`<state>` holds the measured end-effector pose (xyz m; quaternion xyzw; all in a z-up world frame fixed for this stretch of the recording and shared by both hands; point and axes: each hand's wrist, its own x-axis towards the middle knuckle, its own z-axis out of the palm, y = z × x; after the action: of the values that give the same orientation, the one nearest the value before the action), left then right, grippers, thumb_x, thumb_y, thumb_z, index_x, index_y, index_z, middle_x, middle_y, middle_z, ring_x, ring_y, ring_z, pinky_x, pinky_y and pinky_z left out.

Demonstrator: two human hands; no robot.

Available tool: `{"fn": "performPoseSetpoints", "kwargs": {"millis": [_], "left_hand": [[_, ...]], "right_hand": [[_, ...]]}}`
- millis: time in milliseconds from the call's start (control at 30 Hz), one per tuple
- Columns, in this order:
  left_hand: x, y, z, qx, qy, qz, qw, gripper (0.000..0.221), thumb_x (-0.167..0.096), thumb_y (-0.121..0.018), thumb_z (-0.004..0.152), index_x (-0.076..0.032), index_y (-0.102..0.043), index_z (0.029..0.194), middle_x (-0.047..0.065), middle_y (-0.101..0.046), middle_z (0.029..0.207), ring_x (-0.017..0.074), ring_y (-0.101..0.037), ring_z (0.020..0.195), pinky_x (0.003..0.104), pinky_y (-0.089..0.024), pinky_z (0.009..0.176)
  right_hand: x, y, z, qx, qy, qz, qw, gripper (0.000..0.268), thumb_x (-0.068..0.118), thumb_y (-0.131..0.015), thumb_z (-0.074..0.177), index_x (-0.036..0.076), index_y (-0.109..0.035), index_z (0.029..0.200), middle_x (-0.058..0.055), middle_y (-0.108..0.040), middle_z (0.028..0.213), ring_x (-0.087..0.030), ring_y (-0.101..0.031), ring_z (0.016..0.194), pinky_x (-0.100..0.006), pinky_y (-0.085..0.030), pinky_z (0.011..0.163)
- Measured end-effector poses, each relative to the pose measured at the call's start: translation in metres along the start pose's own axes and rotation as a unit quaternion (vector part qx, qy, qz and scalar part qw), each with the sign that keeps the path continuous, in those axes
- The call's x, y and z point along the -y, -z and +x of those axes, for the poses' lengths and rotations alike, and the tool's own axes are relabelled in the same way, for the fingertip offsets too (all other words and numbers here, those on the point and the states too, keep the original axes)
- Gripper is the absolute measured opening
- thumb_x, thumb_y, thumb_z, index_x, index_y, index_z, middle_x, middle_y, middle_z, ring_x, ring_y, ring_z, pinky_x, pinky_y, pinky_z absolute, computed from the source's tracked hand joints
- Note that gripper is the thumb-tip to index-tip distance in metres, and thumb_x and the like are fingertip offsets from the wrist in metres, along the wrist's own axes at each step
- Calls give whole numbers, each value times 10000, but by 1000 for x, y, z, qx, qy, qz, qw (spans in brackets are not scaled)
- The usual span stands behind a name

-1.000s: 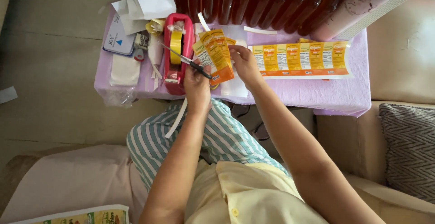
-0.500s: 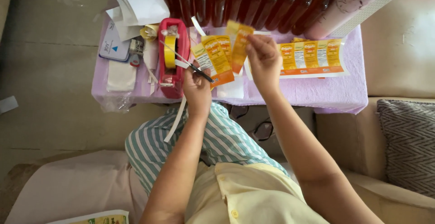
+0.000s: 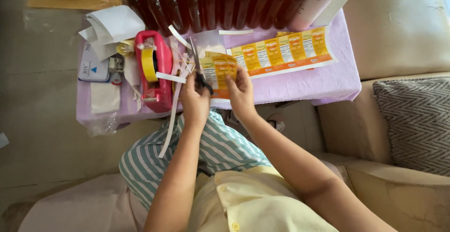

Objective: Cutting individual product labels from a printed sheet using scissors

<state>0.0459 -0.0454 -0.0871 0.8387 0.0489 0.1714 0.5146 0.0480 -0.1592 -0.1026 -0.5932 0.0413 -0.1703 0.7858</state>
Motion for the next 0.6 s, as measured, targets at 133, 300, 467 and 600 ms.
{"fn": "performPoseSetpoints", "kwargs": {"millis": [133, 300, 467, 600], "left_hand": [[12, 0, 8, 60, -20, -21, 998, 414, -119, -768, 812, -211, -658, 1201, 97, -737, 949, 321, -748, 783, 413, -613, 686], [9, -20, -2, -6, -147, 0, 989, 388, -141, -816, 822, -148, -653, 1174, 98, -710, 945, 308, -738, 862, 373, -604, 698], [4, -55, -3, 74, -230, 44, 969, 514, -136, -858, 753, -177, -648, 1221, 69, -730, 1109, 321, -698, 1058, 475, -554, 918], [4, -87, -3, 140, -312, 141, 929, 600, -92, -830, 703, -224, -604, 1243, 60, -707, 1205, 346, -609, 1242, 577, -476, 1045]], "right_hand": [[-26, 14, -6, 35, -20, -16, 999, 368, 48, -572, 1066, 114, -550, 1428, -49, -656, 1238, -117, -598, 1139, -398, -557, 1001], [-36, 64, -4, -88, -52, -36, 994, 354, 59, -637, 989, 169, -613, 1325, -24, -618, 1115, -153, -604, 974, -380, -583, 830], [-48, 157, 1, -228, -93, 52, 968, 319, 93, -657, 929, 141, -614, 1242, -105, -642, 1040, -282, -693, 810, -505, -632, 613], [-32, 198, -21, -270, -60, 63, 959, 402, 46, -626, 931, 105, -595, 1328, -129, -661, 1092, -287, -710, 939, -517, -630, 745]]}}
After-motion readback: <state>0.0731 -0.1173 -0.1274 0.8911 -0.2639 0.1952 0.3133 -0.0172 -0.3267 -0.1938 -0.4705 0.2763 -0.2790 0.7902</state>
